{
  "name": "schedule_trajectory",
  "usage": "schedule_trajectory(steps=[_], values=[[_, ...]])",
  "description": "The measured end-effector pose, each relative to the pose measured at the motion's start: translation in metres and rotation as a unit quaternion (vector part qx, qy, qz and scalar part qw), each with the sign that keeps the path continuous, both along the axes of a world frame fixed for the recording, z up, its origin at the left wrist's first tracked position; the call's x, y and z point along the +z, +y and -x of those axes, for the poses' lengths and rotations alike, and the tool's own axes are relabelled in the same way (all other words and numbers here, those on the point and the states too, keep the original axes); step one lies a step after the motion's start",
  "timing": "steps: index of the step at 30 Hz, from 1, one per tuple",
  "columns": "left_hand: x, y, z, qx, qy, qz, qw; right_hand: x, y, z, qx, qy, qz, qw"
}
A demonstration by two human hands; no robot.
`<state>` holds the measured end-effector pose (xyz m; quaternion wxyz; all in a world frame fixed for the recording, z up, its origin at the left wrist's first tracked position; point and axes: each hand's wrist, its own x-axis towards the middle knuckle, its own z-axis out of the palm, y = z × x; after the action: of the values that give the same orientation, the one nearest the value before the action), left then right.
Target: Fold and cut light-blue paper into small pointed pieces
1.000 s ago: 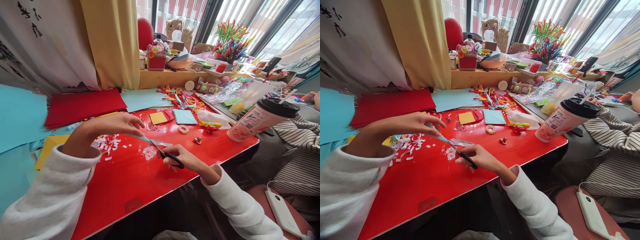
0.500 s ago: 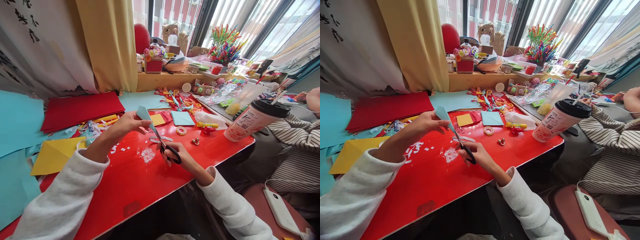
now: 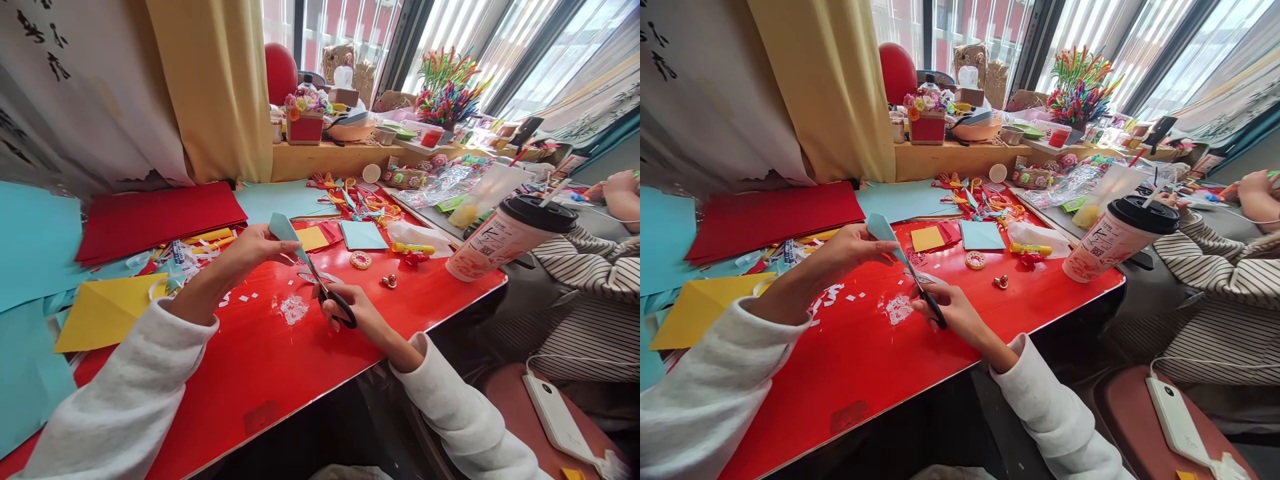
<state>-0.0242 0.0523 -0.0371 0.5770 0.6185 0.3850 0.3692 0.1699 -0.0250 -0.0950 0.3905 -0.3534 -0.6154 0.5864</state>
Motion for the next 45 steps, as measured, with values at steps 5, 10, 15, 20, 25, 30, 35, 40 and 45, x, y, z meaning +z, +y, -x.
schedule_trajectory(steps=[5,10,15,20,25,30,35,40,45], values=[[-0.002,0.001,0.001,0.003,-0.007,0.004,1.0,0.0,-0.001,0.001,-0.002,0.016,0.004,1.0],[-0.005,0.002,0.002,-0.002,-0.015,0.002,1.0,0.003,-0.002,0.001,0.006,0.026,0.009,1.0],[-0.006,0.002,0.002,-0.005,-0.017,0.011,1.0,0.002,-0.002,-0.001,0.014,0.033,0.013,0.999],[-0.004,0.001,0.002,0.002,0.002,0.009,1.0,0.0,-0.002,-0.003,0.012,0.038,0.034,0.999],[0.004,-0.001,0.007,0.004,0.039,-0.01,0.999,0.002,-0.003,-0.005,0.021,0.027,0.04,0.999],[0.01,-0.003,0.007,-0.03,0.091,-0.037,0.995,0.002,-0.005,-0.004,0.032,0.013,0.056,0.998],[0.019,0.0,0.025,-0.001,0.076,-0.057,0.995,0.001,-0.007,-0.009,0.035,-0.003,0.066,0.997],[0.048,-0.001,0.074,0.205,-0.084,-0.17,0.96,-0.001,-0.012,-0.031,-0.028,-0.085,0.062,0.994],[0.054,-0.013,0.055,0.139,0.027,-0.195,0.97,0.013,-0.013,-0.025,0.0,-0.306,-0.098,0.947]])
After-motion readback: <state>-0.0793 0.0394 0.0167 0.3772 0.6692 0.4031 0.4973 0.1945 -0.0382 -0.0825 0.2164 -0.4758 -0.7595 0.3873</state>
